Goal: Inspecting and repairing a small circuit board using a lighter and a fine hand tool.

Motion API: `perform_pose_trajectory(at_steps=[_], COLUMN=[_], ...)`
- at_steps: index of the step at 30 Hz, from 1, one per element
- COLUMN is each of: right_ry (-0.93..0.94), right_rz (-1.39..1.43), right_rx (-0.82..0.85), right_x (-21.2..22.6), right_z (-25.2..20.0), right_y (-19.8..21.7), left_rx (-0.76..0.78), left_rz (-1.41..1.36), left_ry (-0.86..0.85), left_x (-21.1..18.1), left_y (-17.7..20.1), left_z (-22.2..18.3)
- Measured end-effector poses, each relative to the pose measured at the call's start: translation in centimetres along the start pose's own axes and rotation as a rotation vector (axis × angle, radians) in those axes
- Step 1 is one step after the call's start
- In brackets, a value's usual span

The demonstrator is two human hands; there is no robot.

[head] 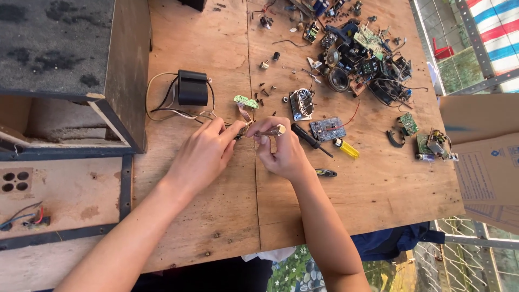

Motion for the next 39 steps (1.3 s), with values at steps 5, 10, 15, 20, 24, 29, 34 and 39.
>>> perform_pose_trajectory(at_steps=[5, 10, 15, 20, 24, 29, 34, 39], right_ry=[0.010, 0.012, -0.014, 0.020, -0.028, -0.013, -0.034, -0.082], right_rz=[-0.003, -0.005, 0.007, -0.020, 0.209, 0.665, 0.893, 0.821], right_rx=[-0.062, -0.094, -0.065, -0.025, -0.137, -0.321, -0.409, -0.478], right_x=[0.0, -0.2, 0.4, -0.2, -1.2, -2.1, -2.7, -2.4], right_z=[0.0, -0.5, -0.4, 0.8, -0.3, -0.2, -0.9, -0.9], right_y=[0.6, 0.8, 0.9, 1.0, 1.2, 4.4, 5.5, 5.1], left_rx=[0.018, 0.025, 0.029, 0.009, 0.038, 0.021, 0.018, 0.000], left_rz=[-0.016, -0.021, -0.020, -0.004, -0.019, -0.011, -0.006, 0.009], left_ry=[0.016, 0.029, 0.023, 0.012, 0.023, 0.011, 0.023, 0.017], left_x=[0.0, -0.1, 0.0, 0.2, -0.1, 0.2, 0.3, 0.4], left_y=[0.1, 0.0, -0.3, 0.5, 0.5, -0.2, -0.3, -0.6], left_z=[-0.1, -0.1, -0.1, 0.7, 0.2, -0.1, 0.0, -0.2])
Point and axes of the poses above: each hand's wrist, its own z-axis towards the middle knuckle, its own y-axis out of the back of the hand, x = y × z, the point moved 3 cm from there along z, towards the middle knuckle, and after that the axes turned 10 degrees about z, right-handed, at the moved point
